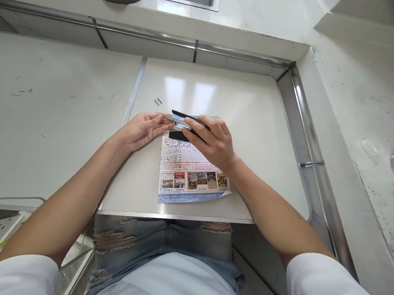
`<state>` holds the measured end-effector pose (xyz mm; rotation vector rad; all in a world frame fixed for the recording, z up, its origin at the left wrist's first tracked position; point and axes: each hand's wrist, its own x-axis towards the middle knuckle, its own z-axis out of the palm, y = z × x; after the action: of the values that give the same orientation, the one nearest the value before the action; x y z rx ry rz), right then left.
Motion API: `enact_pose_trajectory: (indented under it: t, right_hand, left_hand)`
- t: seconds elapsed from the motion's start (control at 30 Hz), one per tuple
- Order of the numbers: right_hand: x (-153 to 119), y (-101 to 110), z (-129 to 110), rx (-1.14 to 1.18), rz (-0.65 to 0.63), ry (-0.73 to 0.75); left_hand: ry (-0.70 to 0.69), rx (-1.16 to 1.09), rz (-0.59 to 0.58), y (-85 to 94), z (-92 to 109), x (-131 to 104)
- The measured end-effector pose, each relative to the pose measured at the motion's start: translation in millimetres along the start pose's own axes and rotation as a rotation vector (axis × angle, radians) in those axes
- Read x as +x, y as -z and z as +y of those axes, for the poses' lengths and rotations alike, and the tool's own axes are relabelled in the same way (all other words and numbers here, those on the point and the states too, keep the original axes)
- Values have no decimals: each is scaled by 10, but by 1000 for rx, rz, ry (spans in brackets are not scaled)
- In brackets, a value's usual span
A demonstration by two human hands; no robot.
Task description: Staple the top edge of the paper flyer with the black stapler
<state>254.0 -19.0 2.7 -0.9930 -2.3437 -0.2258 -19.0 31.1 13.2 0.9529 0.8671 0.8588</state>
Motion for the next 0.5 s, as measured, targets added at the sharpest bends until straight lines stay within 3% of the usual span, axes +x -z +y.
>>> enact_pose_trajectory:
  t: [0.23, 0.5]
  right_hand:
    - [54, 68, -42, 190, -102, -66]
    - [39, 87, -18, 176, -30, -141]
  left_hand:
    - [26, 8, -6, 9, -25, 29]
    - [31, -6, 35, -27, -21, 17]
